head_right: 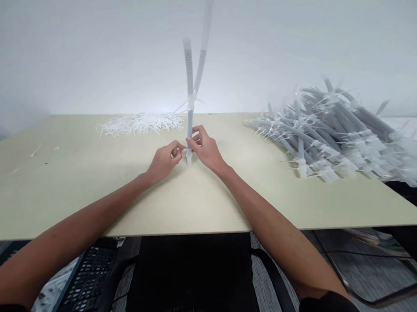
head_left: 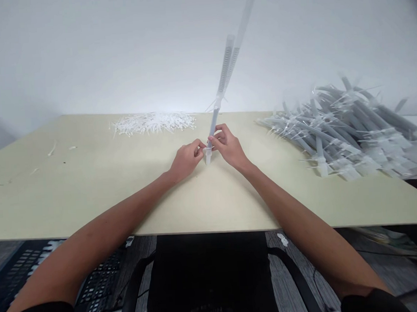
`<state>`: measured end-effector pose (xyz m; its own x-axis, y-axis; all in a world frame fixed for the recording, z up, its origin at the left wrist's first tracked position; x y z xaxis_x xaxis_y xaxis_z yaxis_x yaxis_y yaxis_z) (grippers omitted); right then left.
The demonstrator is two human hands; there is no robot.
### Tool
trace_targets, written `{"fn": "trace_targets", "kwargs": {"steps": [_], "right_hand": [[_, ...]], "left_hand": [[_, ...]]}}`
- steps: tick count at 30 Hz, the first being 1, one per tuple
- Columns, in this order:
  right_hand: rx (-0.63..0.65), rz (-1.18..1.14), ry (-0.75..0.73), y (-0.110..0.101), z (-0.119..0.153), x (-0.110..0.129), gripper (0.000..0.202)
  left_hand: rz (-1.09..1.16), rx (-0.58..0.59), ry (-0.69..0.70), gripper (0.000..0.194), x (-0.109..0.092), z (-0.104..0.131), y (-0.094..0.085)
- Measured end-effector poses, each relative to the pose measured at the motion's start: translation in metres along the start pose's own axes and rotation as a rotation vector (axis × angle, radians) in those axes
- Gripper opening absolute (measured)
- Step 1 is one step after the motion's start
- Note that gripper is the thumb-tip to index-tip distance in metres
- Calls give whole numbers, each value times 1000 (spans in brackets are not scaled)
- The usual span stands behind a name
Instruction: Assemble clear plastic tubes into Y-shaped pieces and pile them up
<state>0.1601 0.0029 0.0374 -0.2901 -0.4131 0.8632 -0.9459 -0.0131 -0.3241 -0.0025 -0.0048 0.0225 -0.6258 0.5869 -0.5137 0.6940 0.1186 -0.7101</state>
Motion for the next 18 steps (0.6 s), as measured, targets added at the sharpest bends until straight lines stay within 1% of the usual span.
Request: {"fn": "trace_targets", "kwargs": {"steps": [3,7,12,18], "right_hand": [[-20,27,-22,-1,0,0,28],[-39,57,-29,-2,0,1,26],[-19,53,-19,-4,0,1,26],[-18,73,18,-4,-2,0,26]], "left_hand": [[-13,12,-1,17,-1,0,0],[-28,-1,18,17,-1,0,1],[-32,-14,36,18,0,-1,1],[-24,-18,16,17,1,0,3]]}}
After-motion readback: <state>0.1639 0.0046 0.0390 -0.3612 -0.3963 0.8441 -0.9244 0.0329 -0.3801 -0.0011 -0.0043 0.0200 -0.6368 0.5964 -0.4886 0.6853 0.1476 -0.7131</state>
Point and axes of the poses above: each hand's wrist, its own z-axis away from the middle knuckle, its own y-axis out of the palm, x = y × z, the point moved 1 cm from there along -z, towards the middle knuckle, and after that the axes turned 2 degrees about y, right-handed, at the moved point
